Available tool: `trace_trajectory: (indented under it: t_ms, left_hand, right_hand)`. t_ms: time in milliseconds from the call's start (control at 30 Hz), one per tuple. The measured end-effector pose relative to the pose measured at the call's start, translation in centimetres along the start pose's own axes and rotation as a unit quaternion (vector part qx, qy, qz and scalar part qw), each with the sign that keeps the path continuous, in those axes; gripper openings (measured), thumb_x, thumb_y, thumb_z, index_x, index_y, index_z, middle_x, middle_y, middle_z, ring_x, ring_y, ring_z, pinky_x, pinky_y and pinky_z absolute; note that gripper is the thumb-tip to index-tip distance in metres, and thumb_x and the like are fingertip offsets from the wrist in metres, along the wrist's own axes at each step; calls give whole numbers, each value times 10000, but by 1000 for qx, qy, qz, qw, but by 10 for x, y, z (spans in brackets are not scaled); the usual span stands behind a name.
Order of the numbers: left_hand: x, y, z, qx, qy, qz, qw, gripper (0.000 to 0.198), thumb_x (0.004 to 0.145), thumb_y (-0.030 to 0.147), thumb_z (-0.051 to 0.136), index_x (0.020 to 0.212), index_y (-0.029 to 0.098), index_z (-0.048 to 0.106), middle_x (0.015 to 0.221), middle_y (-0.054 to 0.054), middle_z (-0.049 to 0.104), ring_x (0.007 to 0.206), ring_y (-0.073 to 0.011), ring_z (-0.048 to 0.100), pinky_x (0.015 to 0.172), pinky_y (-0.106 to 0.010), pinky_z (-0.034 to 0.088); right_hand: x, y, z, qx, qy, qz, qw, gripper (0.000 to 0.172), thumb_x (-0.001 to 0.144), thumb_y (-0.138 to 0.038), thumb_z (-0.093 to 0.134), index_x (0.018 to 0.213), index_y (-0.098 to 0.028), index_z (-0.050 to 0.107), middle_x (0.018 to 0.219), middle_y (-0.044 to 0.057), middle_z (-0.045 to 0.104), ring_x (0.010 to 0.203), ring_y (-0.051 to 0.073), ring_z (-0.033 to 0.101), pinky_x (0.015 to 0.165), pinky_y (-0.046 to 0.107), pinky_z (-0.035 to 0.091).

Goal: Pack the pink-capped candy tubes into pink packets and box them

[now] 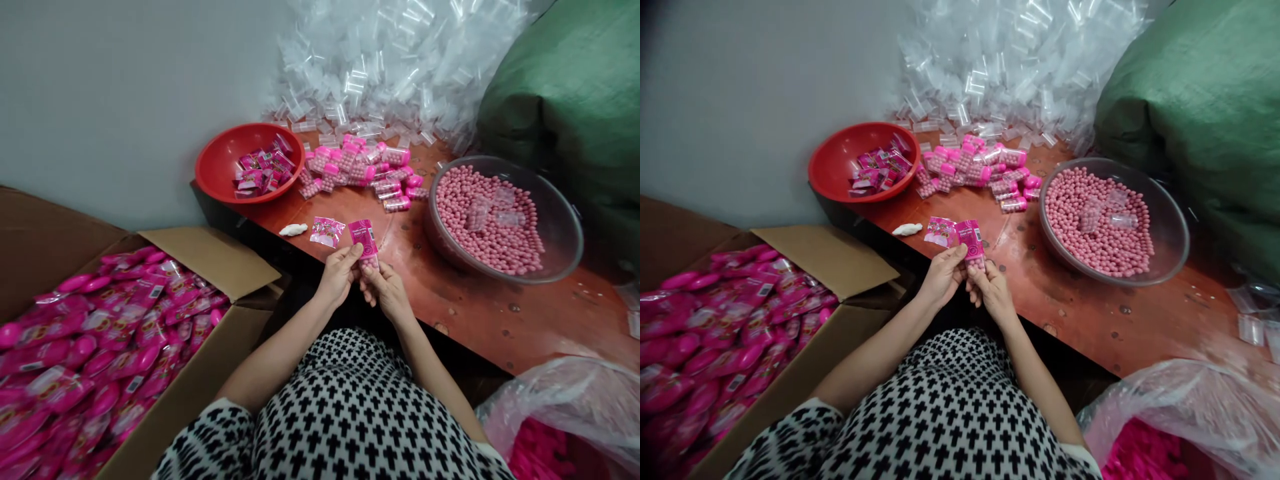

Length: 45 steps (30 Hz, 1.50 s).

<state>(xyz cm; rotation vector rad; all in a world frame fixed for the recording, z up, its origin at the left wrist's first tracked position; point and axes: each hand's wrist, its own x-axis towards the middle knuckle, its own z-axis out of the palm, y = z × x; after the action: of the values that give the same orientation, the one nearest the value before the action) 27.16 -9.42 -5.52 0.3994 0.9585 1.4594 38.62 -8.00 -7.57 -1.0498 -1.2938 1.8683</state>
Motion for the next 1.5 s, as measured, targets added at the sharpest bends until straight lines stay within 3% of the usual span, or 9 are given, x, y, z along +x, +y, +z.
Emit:
trace_trajectory:
  t_ms: [167,400,500,667,900,1100,1300,1500]
  left_hand:
    - [2,-1,2,12,6,0,1000,404,659,483,730,640,116,560,510,3,555,342,-89,475,304,-206,365]
    - [0,6,1,13,-9,-43,999,364,619,414,770,665,118,564,487,8,563,322,-105,471,300,-228,393]
    - [3,5,0,12,3,-44,999,384,631,439,757,632,121,542,473,9,551,316,-106,467,292,-228,383]
    - [3,0,5,36,13,-42,998,390,585,424,782,601,106,557,466,-11,567,314,-116,478,296,-234,383]
    - [1,2,-8,66,-56,-70,994,360,620,397,773,675,68,640,539,-47,617,395,-132,548,400,-264,468]
    - [2,3,-8,4,-14,-43,999,402,640,466,745,634,95,588,545,-40,609,382,-118,524,358,-245,433]
    - [-2,-6,0,18,24,-39,999,411,573,450,795,626,92,600,511,-19,592,340,-95,484,318,-220,392]
    - [-3,-5,-1,33,2,-61,998,393,578,422,797,673,76,636,540,-26,611,366,-101,513,350,-226,431]
  right_hand:
    - [-2,-3,2,-65,22,-25,997,305,822,-494,550,796,-197,482,544,-67,545,350,49,460,291,137,332]
    - [1,-6,9,-14,16,-4,1000,303,816,-498,532,808,-201,472,558,-78,535,336,38,428,283,131,304]
    - [2,-7,8,-44,3,-20,999,287,829,-486,521,812,-203,479,561,-80,519,350,39,429,299,132,317]
    - [-6,-8,3,-96,33,-27,995,286,840,-478,519,781,-201,476,546,-75,508,351,38,410,307,141,293]
    - [-4,-2,1,-32,23,-6,999,318,804,-519,555,794,-211,475,530,-81,506,314,40,380,278,152,255]
    - [-3,-2,5,-55,8,-10,998,300,827,-508,540,859,-212,500,567,-66,522,345,48,411,295,157,283]
    - [-2,2,3,-80,35,-21,996,326,827,-529,538,803,-211,468,550,-68,509,350,46,406,310,162,286]
    - [-2,2,0,-27,15,10,999,329,818,-532,537,820,-212,458,553,-80,515,329,40,399,282,145,248]
